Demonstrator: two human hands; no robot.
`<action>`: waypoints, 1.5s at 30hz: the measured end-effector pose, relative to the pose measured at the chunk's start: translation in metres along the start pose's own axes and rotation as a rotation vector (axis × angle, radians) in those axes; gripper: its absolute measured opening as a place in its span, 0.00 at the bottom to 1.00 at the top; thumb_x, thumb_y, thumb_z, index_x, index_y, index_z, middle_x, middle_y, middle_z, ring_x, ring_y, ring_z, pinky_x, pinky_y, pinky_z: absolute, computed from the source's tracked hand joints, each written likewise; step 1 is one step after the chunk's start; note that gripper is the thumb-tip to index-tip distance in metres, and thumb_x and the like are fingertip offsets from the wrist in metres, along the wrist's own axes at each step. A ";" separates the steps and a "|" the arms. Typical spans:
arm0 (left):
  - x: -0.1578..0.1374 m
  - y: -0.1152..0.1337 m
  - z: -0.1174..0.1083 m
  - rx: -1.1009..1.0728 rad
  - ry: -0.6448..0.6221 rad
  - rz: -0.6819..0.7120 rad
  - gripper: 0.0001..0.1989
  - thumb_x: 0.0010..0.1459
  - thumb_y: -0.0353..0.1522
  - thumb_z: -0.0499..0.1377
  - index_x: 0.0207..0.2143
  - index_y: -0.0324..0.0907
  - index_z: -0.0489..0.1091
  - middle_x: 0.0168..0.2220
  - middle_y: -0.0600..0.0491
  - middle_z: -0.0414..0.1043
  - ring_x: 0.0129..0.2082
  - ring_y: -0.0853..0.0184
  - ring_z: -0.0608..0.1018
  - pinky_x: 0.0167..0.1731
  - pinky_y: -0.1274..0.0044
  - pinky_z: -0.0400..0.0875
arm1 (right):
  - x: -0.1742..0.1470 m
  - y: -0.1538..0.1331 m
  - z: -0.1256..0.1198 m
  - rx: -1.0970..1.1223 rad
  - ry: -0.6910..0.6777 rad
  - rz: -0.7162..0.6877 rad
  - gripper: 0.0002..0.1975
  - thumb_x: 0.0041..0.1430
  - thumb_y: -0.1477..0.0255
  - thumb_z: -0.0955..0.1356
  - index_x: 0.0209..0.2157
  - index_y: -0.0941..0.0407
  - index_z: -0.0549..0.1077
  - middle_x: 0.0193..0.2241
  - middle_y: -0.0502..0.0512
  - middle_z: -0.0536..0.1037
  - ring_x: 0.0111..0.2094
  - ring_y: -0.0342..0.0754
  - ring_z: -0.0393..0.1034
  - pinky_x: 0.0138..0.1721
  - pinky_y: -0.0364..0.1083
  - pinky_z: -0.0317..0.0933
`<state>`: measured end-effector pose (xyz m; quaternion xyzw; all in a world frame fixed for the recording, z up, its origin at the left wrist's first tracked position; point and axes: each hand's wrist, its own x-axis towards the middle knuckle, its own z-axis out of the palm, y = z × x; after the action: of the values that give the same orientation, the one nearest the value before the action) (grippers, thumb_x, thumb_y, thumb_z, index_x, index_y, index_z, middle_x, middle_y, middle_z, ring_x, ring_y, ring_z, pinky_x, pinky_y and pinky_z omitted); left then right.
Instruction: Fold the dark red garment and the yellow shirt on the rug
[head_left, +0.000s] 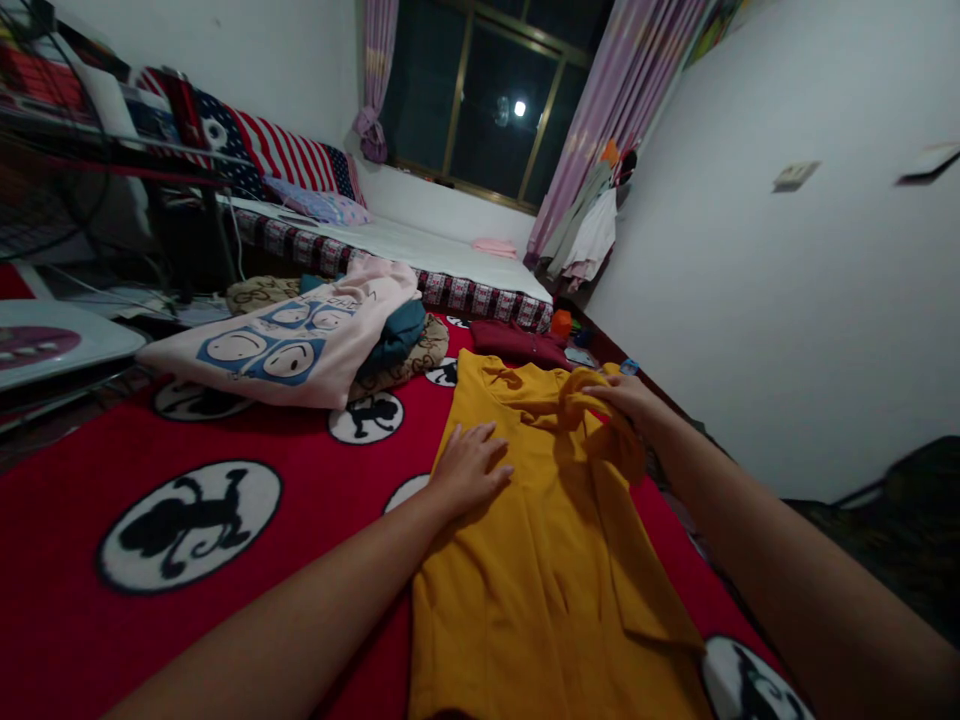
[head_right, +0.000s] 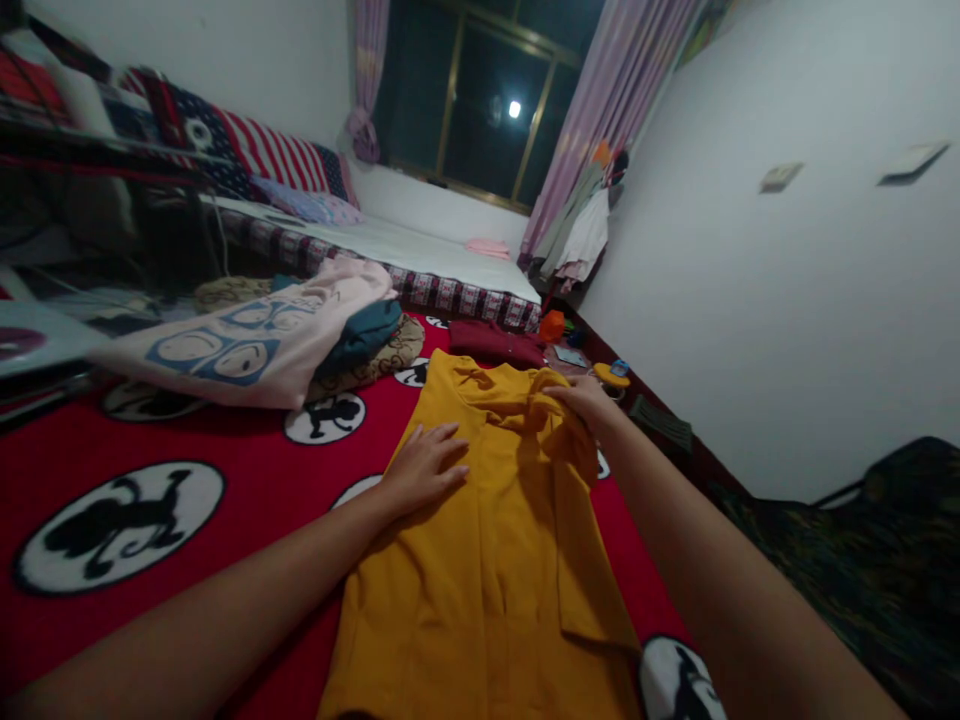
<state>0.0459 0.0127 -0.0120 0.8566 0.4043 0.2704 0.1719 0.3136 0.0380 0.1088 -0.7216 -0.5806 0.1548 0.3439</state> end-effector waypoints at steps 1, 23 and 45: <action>0.001 -0.001 0.000 -0.028 0.020 -0.011 0.18 0.58 0.39 0.57 0.50 0.46 0.71 0.61 0.46 0.61 0.61 0.56 0.64 0.62 0.57 0.48 | -0.006 -0.003 -0.001 -0.134 -0.102 -0.016 0.07 0.47 0.70 0.71 0.25 0.60 0.76 0.21 0.55 0.76 0.22 0.46 0.67 0.24 0.43 0.57; 0.009 -0.007 0.003 -0.392 0.224 -0.092 0.12 0.59 0.30 0.56 0.42 0.38 0.76 0.43 0.47 0.77 0.43 0.62 0.76 0.46 0.73 0.69 | -0.143 0.024 0.015 -0.155 -0.472 -0.253 0.09 0.44 0.69 0.73 0.30 0.57 0.76 0.31 0.51 0.75 0.32 0.47 0.69 0.35 0.44 0.62; 0.009 -0.009 0.002 -0.437 0.215 -0.089 0.12 0.59 0.30 0.55 0.41 0.38 0.77 0.41 0.47 0.78 0.41 0.63 0.78 0.43 0.74 0.71 | -0.193 -0.024 0.023 -0.085 -0.334 -0.288 0.20 0.53 0.62 0.72 0.45 0.55 0.70 0.39 0.56 0.74 0.36 0.46 0.70 0.31 0.42 0.62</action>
<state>0.0464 0.0246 -0.0150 0.7470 0.3895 0.4330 0.3207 0.2286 -0.1344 0.0743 -0.6094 -0.7325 0.1968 0.2310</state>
